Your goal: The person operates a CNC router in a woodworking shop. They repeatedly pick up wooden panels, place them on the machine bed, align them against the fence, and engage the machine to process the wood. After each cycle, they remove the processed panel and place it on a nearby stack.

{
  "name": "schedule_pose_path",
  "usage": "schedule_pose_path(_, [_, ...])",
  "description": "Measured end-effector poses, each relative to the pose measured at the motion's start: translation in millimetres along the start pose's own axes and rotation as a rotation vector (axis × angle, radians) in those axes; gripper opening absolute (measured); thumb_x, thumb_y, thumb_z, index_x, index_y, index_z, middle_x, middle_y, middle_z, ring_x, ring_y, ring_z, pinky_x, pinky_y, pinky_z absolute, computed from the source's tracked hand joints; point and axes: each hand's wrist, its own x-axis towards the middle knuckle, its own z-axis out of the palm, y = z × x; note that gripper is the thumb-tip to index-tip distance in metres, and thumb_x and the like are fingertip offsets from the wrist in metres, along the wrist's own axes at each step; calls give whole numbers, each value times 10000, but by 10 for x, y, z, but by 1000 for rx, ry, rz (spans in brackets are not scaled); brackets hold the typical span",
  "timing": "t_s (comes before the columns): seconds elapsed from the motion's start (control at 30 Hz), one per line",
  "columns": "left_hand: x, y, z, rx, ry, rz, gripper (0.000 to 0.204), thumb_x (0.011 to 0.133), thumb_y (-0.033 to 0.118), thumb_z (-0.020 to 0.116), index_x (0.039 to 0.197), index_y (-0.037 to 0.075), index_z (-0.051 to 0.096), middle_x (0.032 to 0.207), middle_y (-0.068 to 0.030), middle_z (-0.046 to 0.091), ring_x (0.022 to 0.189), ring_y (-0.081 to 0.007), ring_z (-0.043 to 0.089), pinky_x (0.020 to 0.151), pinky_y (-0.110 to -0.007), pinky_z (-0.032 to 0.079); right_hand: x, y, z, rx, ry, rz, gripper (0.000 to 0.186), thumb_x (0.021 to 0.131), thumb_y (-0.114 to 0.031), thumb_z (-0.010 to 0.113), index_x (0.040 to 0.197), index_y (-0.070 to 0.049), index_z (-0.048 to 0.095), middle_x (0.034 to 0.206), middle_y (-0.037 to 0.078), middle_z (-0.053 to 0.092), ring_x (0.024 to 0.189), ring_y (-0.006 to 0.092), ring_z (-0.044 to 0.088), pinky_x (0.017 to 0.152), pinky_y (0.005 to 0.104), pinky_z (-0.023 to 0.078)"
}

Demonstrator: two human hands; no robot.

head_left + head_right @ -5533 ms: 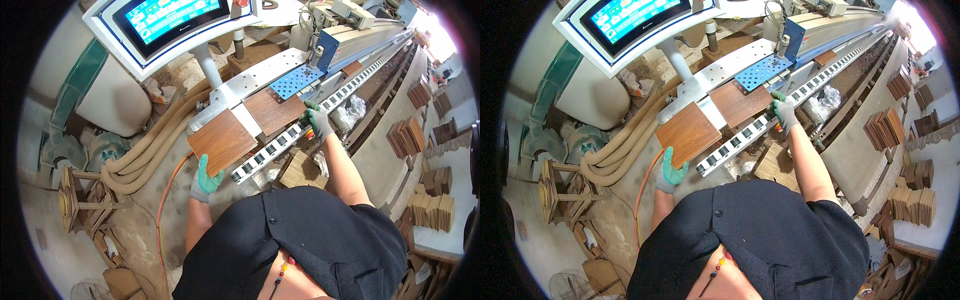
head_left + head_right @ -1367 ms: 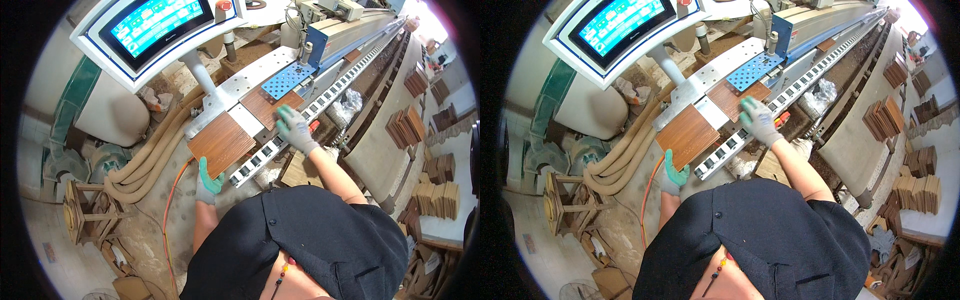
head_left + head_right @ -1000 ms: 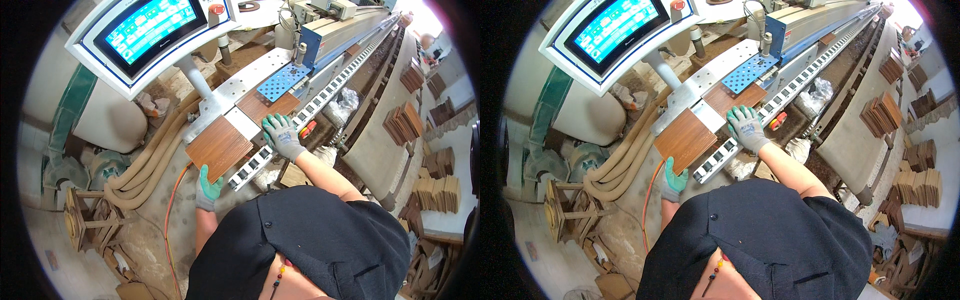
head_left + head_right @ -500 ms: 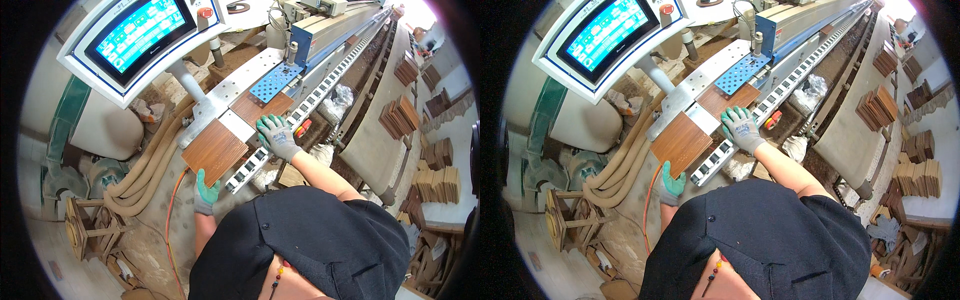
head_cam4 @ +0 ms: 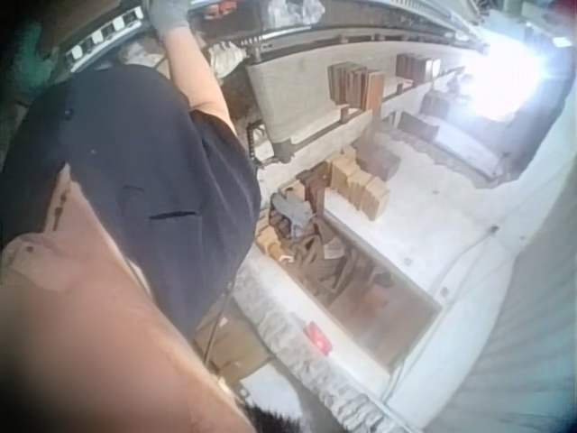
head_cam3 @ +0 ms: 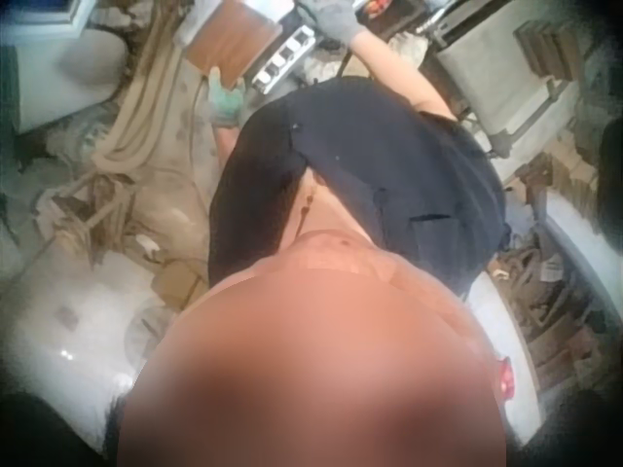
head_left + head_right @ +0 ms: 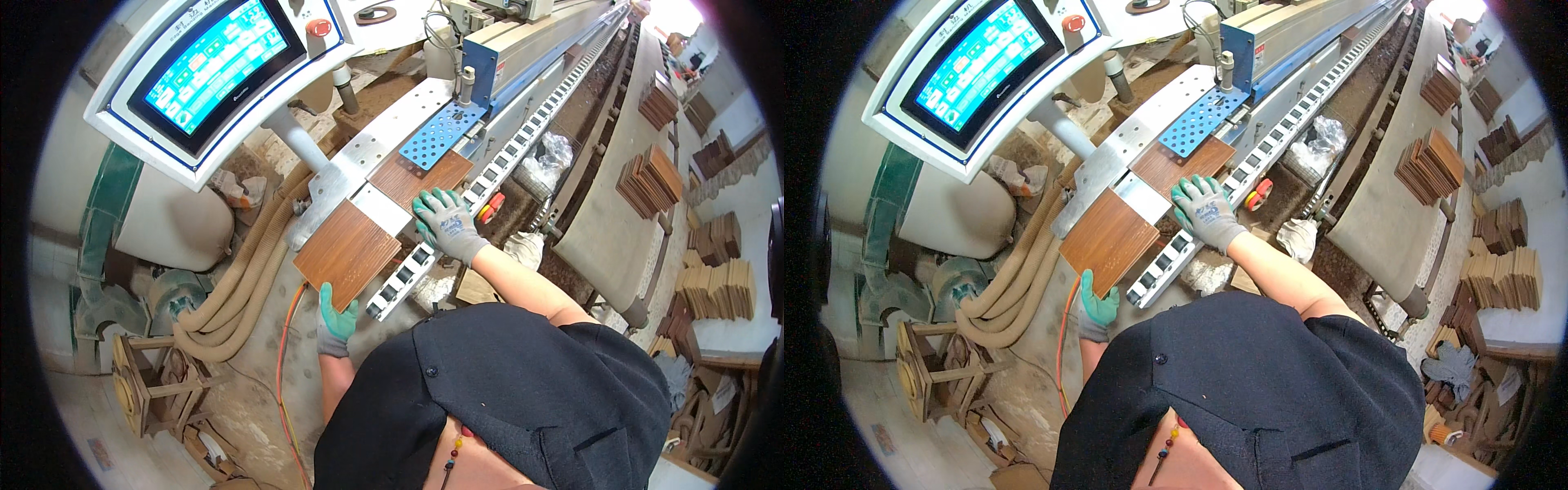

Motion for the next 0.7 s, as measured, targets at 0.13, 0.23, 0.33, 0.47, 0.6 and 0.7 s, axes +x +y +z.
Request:
schedule_pose_path(0.13, [11,9,1,-53,-26,-34,774,870,56,727,1516,-3,304,1349,-207,569,1164,-281,631,999,-381,516,6,-2,-32,2,-3,-1,456,1008,-379,511,1378,-121,579,1459,160,547,1365,370,480,1179,519,291])
schedule_pose_path(0.23, [6,17,-9,-79,-56,-116,750,871,67,724,1497,-19,320,1334,-205,580,1157,-277,633,992,-371,516,9,4,-68,10,-8,-5,455,1005,-379,521,1380,-127,579,1459,152,547,1364,368,479,1176,516,296])
schedule_pose_path(0.33, [2,33,-10,-83,-53,-152,734,867,76,726,1481,-29,339,1311,-203,596,1147,-276,637,989,-370,515,15,13,-93,22,-40,-5,459,1007,-381,527,1393,-136,568,1471,140,534,1370,362,471,1178,510,300])
schedule_pose_path(0.47, [17,35,-7,-51,-35,-118,729,857,76,731,1470,-37,352,1292,-204,608,1139,-277,641,988,-376,515,39,45,-84,37,-15,-5,448,995,-379,545,1367,-132,590,1449,143,557,1350,361,491,1167,510,310])
schedule_pose_path(0.6, [7,17,4,-39,-17,-113,723,851,70,728,1464,-39,359,1292,-202,603,1140,-283,636,991,-381,512,65,196,-59,7,-15,-5,438,993,-377,546,1358,-141,598,1440,137,569,1345,354,500,1167,514,309])
schedule_pose_path(0.7, [-19,-10,31,-92,-38,-205,713,846,68,726,1453,-44,369,1299,-203,590,1156,-289,619,1011,-387,498,114,395,-38,-20,-38,25,439,998,-402,546,1373,-182,603,1469,107,558,1368,332,493,1186,501,298])
